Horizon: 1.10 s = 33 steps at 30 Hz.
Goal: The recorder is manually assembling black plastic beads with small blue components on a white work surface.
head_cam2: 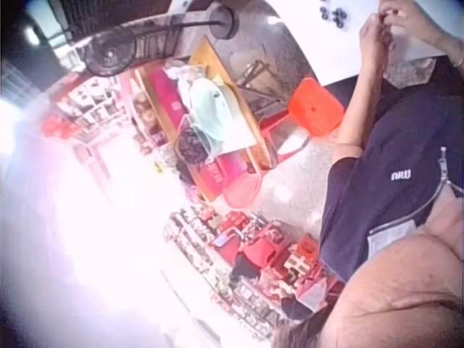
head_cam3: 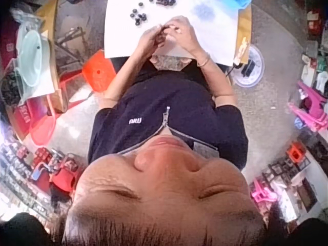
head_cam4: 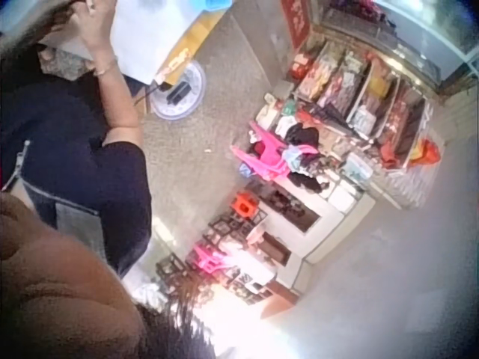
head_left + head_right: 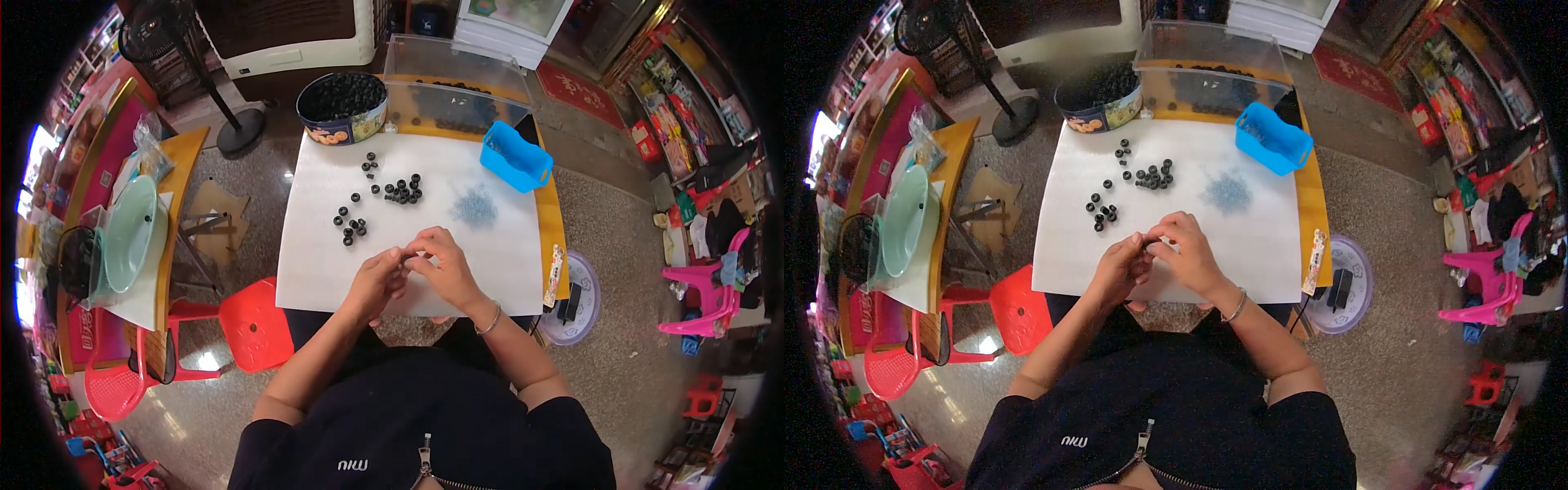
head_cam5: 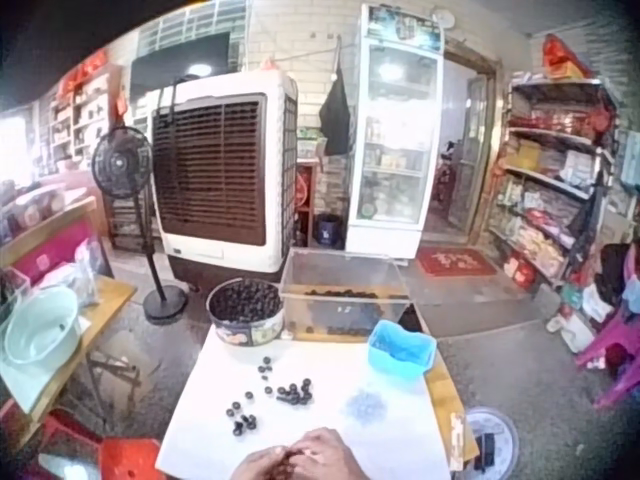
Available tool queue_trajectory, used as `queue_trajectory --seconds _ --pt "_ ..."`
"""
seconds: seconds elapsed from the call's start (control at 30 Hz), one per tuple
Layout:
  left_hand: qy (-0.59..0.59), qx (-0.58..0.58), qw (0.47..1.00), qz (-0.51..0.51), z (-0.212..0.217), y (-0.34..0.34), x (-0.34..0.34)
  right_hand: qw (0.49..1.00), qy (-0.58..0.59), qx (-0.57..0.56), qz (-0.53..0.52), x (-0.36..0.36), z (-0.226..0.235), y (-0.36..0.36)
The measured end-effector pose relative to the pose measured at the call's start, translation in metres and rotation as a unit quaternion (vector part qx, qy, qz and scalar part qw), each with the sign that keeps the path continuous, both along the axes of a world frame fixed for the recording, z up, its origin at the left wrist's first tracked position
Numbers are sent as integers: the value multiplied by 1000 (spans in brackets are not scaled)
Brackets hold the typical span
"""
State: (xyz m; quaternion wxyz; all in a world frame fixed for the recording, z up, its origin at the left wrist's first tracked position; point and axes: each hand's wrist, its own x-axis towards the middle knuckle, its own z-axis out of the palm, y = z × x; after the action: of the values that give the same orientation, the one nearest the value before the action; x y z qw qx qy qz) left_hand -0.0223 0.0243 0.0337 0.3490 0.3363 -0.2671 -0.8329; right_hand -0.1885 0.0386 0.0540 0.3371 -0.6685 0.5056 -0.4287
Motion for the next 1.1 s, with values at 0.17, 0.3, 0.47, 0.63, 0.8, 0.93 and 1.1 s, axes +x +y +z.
queue_trajectory --seconds 0.17,0.3,0.47,0.63,0.8,0.93,1.1 --pt "-107 -95 989 47 -15 -14 2 986 -121 54 -99 -32 7 -64" --pt "-77 -158 984 6 -22 -12 8 976 -95 -95 -170 -73 61 -164" --pt "-61 -142 988 -9 -22 -12 10 938 -7 -238 -250 -76 89 -202" --pt "38 -36 999 7 -22 -20 14 988 -35 -130 -78 -13 73 -93" --pt "100 12 995 16 -23 -25 18 975 -27 -217 44 16 143 2" --pt "96 0 995 10 -22 -25 17 924 -87 -340 152 14 187 50" --pt "87 -12 996 20 -24 -25 17 877 -160 -445 90 42 194 51"
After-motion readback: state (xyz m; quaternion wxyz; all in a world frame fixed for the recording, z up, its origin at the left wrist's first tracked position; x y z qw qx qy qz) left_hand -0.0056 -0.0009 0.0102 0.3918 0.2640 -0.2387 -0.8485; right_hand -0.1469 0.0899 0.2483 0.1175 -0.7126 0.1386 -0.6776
